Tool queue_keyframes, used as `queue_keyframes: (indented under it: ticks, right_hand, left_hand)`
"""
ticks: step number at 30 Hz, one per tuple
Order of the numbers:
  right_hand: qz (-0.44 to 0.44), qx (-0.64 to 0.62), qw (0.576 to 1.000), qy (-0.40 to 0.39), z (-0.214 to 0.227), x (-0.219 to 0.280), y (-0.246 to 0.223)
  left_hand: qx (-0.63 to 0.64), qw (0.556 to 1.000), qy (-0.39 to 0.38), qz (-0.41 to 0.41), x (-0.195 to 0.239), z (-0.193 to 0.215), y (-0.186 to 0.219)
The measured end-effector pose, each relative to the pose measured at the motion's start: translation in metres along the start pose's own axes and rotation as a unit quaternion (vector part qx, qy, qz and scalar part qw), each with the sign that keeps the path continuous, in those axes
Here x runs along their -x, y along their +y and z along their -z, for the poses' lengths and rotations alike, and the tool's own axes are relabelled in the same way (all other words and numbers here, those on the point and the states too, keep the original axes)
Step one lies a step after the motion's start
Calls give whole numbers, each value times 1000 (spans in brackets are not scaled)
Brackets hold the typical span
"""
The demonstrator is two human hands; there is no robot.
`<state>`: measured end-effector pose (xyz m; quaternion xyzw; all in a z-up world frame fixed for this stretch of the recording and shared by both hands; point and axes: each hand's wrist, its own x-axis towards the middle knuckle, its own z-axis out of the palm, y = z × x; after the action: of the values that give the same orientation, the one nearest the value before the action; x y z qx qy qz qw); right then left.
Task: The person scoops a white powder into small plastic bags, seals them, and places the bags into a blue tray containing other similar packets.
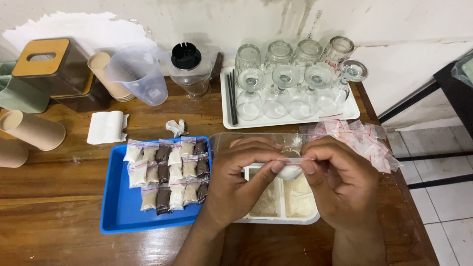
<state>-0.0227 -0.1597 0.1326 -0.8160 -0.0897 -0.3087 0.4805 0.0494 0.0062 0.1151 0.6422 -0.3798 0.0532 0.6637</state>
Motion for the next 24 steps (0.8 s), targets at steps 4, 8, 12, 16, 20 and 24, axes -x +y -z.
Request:
queue_keyframes:
  ticks: [4,8,12,16,20,24]
  right_hand:
    - [13,-24,999,-17,-4,0,1]
    - [-29,-29,999,-29,-9,1,-2]
    - [-46,-5,999,-17,-9,11,10]
    - [25,45,998,-20,-9,-4,-2]
    - [-38,34,998,-35,-6,2,-2]
    - [-62,-66,996,4,1,11,23]
  left_hand:
    - [-69,997,24,-3,-1,-1,3]
    - [-79,996,27,11,1,1,0]
    - [-75,997,21,19,0,2,-3]
    - [-7,1000,-4,4,-3,3,-2]
    - [-18,999,-2,-40,-5,18,1]
    - [-76,990,117,-35,18,68,4]
